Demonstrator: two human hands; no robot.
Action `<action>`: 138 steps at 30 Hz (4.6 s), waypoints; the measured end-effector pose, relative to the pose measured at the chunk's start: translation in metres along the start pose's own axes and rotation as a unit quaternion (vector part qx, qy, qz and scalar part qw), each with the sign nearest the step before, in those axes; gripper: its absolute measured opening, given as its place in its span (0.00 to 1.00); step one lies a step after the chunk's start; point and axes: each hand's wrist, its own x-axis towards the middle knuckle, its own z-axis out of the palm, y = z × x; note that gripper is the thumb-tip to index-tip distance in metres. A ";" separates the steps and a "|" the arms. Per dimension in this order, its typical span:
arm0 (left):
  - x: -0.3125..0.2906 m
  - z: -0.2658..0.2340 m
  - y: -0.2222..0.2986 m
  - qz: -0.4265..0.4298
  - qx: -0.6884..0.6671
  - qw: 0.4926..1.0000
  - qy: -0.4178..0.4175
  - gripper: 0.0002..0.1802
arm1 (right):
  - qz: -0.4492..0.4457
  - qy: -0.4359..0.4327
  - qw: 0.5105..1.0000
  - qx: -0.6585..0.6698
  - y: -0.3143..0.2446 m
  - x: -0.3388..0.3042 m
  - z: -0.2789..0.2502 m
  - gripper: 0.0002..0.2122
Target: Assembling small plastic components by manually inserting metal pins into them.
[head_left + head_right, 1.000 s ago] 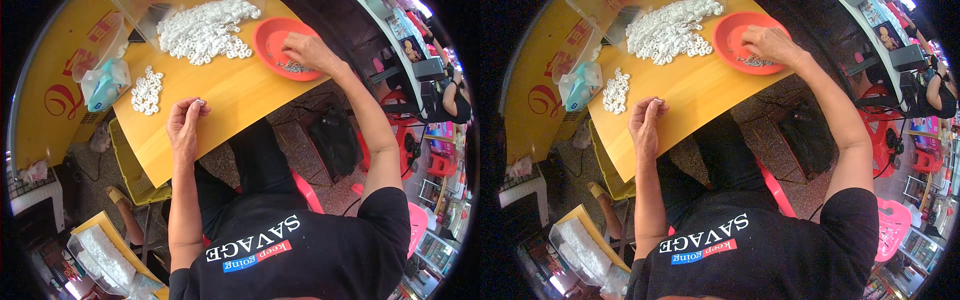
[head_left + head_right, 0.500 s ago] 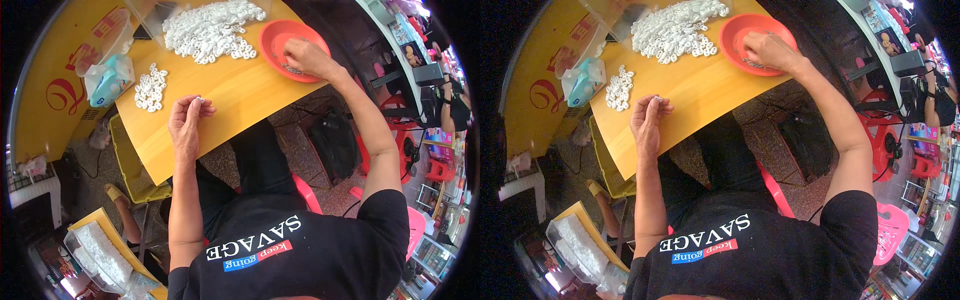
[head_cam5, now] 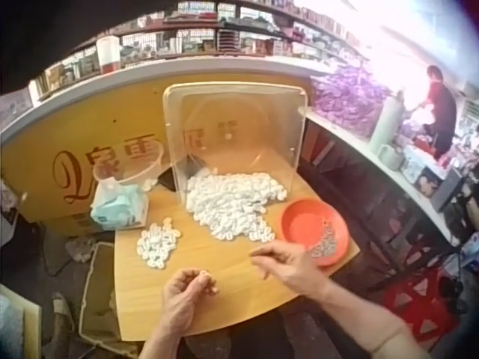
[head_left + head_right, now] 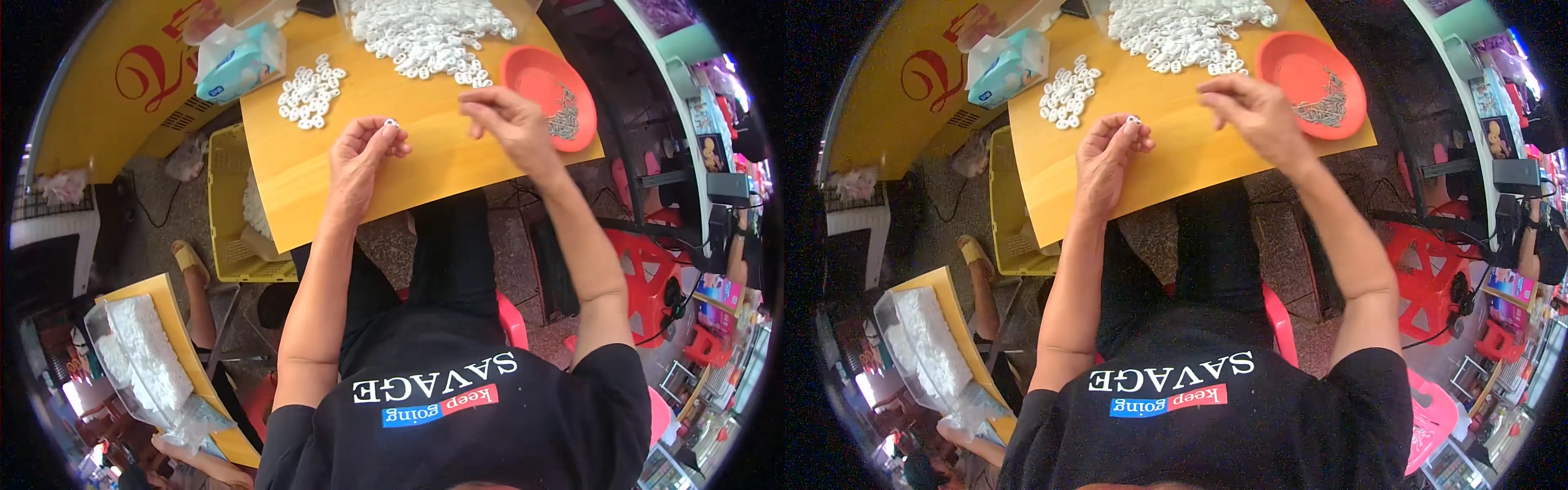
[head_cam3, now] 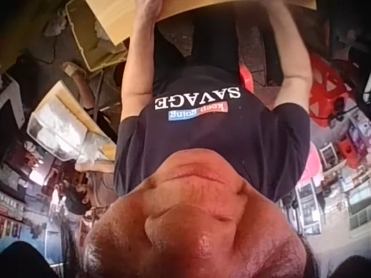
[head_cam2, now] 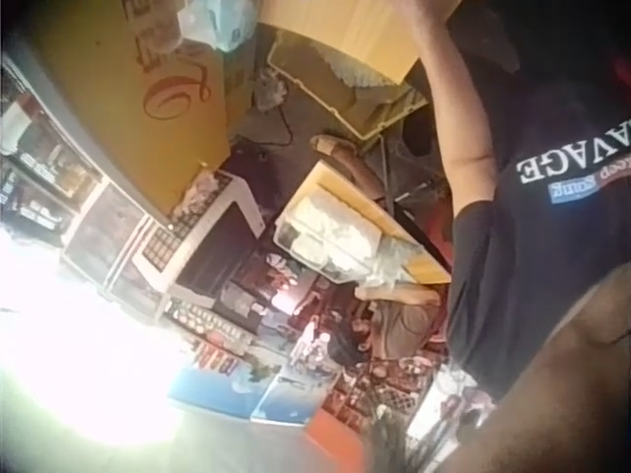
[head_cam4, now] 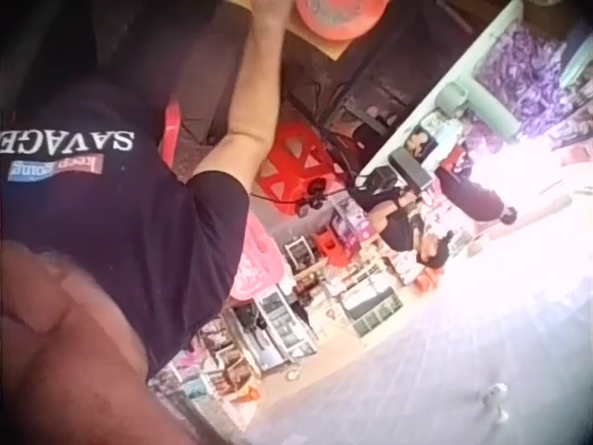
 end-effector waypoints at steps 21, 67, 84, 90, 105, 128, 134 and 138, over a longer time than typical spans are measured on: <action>0.000 -0.002 -0.002 0.033 0.037 0.999 -0.017 0.08 | 0.043 0.007 0.985 0.168 0.025 0.010 0.076 0.08; -0.001 -0.002 -0.009 0.048 0.075 0.996 -0.001 0.07 | -0.011 0.063 0.996 0.054 0.021 -0.001 0.091 0.05; -0.002 0.001 -0.010 0.060 0.115 0.992 -0.004 0.06 | -0.248 0.021 0.933 -0.259 0.006 0.006 0.071 0.04; -0.003 0.004 -0.011 0.051 0.146 0.988 0.009 0.06 | -0.170 0.055 0.958 -0.223 0.011 0.002 0.073 0.04; -0.006 0.001 -0.010 0.063 0.091 0.994 0.024 0.06 | -0.114 0.132 0.973 -0.150 0.007 0.001 0.097 0.05; 0.000 -0.002 -0.008 0.058 0.034 0.998 0.011 0.07 | -0.211 0.035 0.866 -0.451 0.037 0.050 0.057 0.07; 0.001 -0.002 -0.006 0.061 0.036 0.997 0.009 0.07 | -0.206 0.063 0.890 -0.402 0.033 0.046 0.045 0.06; 0.000 -0.002 -0.008 0.067 0.033 0.997 0.016 0.07 | -0.182 0.093 0.895 -0.397 0.034 0.058 0.042 0.05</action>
